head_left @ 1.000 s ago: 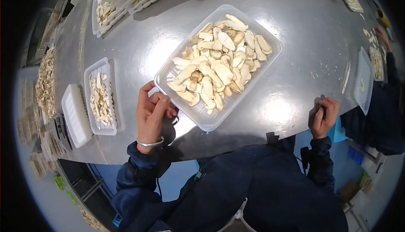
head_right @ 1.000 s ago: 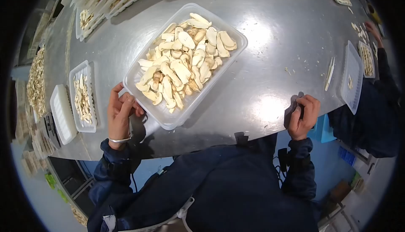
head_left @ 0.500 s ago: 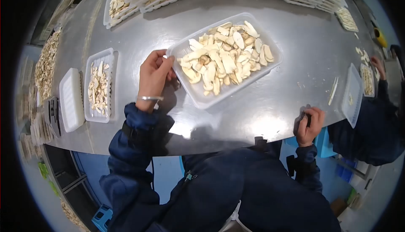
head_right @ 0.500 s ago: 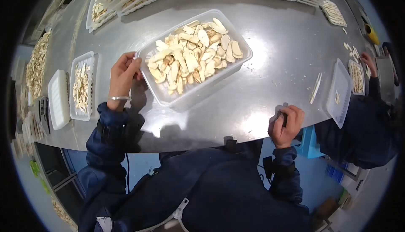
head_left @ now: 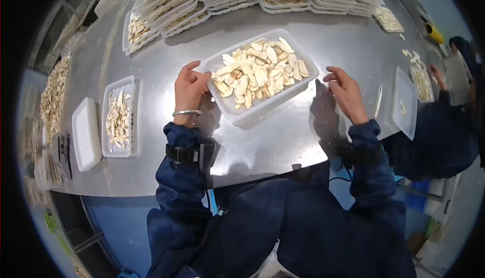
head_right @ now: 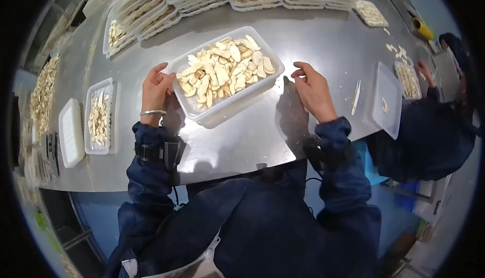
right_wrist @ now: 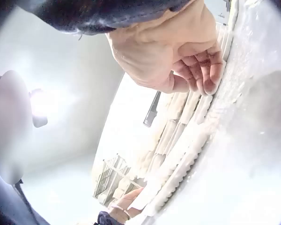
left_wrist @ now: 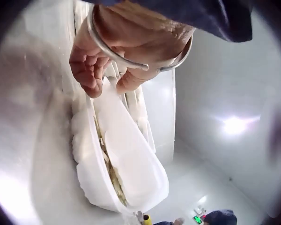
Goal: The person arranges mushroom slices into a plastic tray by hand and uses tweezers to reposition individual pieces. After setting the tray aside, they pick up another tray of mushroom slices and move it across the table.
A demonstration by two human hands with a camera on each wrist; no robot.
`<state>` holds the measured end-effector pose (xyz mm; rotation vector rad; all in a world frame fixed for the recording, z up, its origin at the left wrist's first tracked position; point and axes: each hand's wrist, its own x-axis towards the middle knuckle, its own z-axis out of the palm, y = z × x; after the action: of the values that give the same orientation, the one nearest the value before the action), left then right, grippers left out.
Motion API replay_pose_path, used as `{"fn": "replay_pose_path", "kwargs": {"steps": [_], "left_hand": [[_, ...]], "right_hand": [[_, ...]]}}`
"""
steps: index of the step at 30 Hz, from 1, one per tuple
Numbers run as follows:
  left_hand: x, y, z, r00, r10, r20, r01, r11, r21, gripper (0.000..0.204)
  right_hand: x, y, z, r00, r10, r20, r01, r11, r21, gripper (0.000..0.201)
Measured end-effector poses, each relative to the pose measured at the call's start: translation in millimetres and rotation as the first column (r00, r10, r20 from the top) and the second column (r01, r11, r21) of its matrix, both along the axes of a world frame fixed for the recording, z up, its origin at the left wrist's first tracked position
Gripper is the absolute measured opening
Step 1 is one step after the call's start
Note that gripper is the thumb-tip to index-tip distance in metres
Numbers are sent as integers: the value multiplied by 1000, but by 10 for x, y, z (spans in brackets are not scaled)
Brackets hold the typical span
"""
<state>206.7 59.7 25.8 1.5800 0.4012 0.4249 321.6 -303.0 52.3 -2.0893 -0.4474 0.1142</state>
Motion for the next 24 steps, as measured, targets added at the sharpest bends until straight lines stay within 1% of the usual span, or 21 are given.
{"fn": "replay_pose_path", "kwargs": {"steps": [1, 2, 3, 5, 7, 8, 11, 13, 14, 17, 18, 20, 23, 24], "left_hand": [[3, 3, -37, 1000, 2, 31, -2, 1000, -21, 45], [0, 8, -82, 997, 32, 72, -26, 996, -85, 43], [5, -2, -77, 995, 46, 86, -41, 997, -60, 42], [30, -73, -42, 991, 83, 104, -82, 997, -15, 39], [60, -129, -21, 978, 162, 134, -162, 987, -16, 37], [57, -162, 3, 971, 188, 150, -187, 982, -22, 36], [48, -277, 24, 926, 292, 238, -283, 957, -69, 37], [66, -282, 54, 892, 352, 283, -325, 935, -139, 38], [101, -217, 66, 863, 375, 339, -323, 925, -201, 38], [77, -113, 113, 821, 451, 351, -348, 882, -319, 38], [91, -83, 107, 804, 482, 347, -364, 862, -352, 38], [77, -39, 135, 780, 511, 362, -370, 843, -391, 38], [62, 21, 89, 771, 511, 379, -361, 842, -401, 39], [68, 29, 81, 768, 524, 368, -364, 830, -422, 39]], "right_hand": [[141, 40, -106, 997, 6, -71, -3, 999, 38, 34], [310, 52, -219, 990, 20, -138, -11, 998, 69, 35], [405, 114, -196, 978, 35, -206, -15, 995, 98, 36], [496, 188, -118, 985, 55, -165, -54, 998, 12, 35], [579, 243, -131, 986, 65, -151, -76, 995, -68, 34], [657, 211, -258, 985, 67, -158, -73, 997, -31, 29], [670, 116, -342, 959, 51, -278, -24, 995, 98, 26], [651, 126, -359, 972, 55, -227, -26, 992, 127, 24], [648, 179, -317, 976, 50, -211, -23, 992, 127, 23], [676, 342, -285, 984, -24, -178, 29, 999, 24, 25], [694, 374, -298, 993, -19, -113, 19, 1000, -4, 24], [678, 421, -330, 1000, -11, 3, 11, 998, -60, 23], [650, 372, -299, 998, -41, 46, 50, 979, -198, 29], [657, 354, -352, 998, -43, 52, 51, 986, -159, 28]]}}
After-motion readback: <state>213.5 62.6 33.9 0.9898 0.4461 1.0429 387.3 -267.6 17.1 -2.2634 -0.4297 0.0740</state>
